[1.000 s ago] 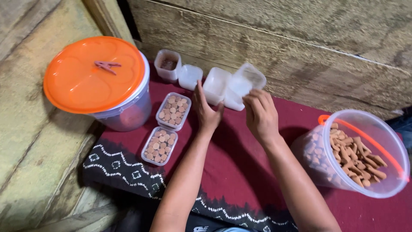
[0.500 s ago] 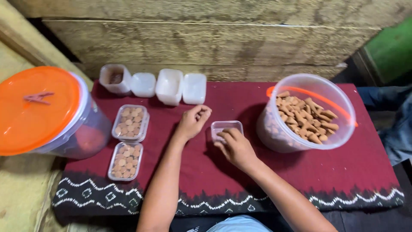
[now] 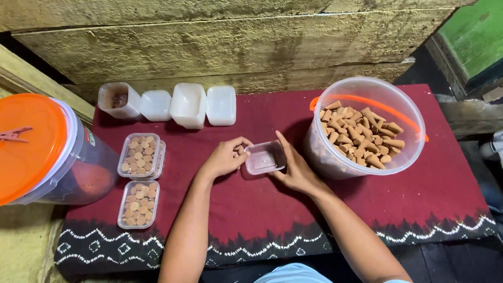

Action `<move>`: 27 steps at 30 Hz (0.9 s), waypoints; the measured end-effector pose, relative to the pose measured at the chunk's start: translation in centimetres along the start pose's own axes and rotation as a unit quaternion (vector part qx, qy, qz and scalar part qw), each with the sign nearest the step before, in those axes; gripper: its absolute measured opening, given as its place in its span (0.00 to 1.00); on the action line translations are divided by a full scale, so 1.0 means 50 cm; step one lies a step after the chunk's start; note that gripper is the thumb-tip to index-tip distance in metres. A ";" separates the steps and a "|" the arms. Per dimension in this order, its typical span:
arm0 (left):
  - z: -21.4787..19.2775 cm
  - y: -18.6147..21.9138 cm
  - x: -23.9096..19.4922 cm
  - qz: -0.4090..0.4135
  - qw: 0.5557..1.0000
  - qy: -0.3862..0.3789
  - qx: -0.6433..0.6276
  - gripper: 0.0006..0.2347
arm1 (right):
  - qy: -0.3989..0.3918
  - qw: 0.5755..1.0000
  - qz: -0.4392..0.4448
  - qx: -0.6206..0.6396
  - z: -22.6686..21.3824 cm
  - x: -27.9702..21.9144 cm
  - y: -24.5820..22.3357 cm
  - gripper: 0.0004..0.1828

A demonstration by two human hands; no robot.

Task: The person is packing incense cones from a large white bucket into small, clear plastic containers.

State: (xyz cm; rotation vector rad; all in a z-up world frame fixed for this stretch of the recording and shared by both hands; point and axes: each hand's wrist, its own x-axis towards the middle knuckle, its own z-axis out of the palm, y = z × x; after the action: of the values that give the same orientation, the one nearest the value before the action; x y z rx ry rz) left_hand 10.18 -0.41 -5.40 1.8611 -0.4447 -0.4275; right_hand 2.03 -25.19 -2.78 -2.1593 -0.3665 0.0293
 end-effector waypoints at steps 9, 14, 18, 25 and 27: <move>-0.010 0.080 -0.035 0.122 0.986 -0.057 -0.102 0.35 | 0.178 0.981 -0.077 -0.025 0.013 0.009 0.048 0.56; 0.020 0.091 -0.030 0.117 0.990 -0.001 0.074 0.40 | 0.210 0.970 -0.120 0.010 0.017 0.012 0.054 0.52; 0.020 0.111 -0.030 0.109 0.983 0.035 0.141 0.38 | 0.210 0.970 -0.125 0.017 0.024 0.009 0.055 0.53; 0.018 0.118 -0.035 0.138 0.980 0.042 0.134 0.38 | 0.216 0.966 -0.137 0.029 0.028 0.009 0.043 0.54; 0.019 0.127 -0.040 0.151 0.980 0.045 0.124 0.38 | 0.217 0.965 -0.136 0.046 0.028 0.010 0.038 0.53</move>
State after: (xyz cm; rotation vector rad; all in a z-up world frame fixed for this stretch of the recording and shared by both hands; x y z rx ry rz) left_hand 7.36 -2.15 0.44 2.0001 -0.7319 -0.0841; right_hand 2.77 -24.94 -5.04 -1.9395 -0.3905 -0.5632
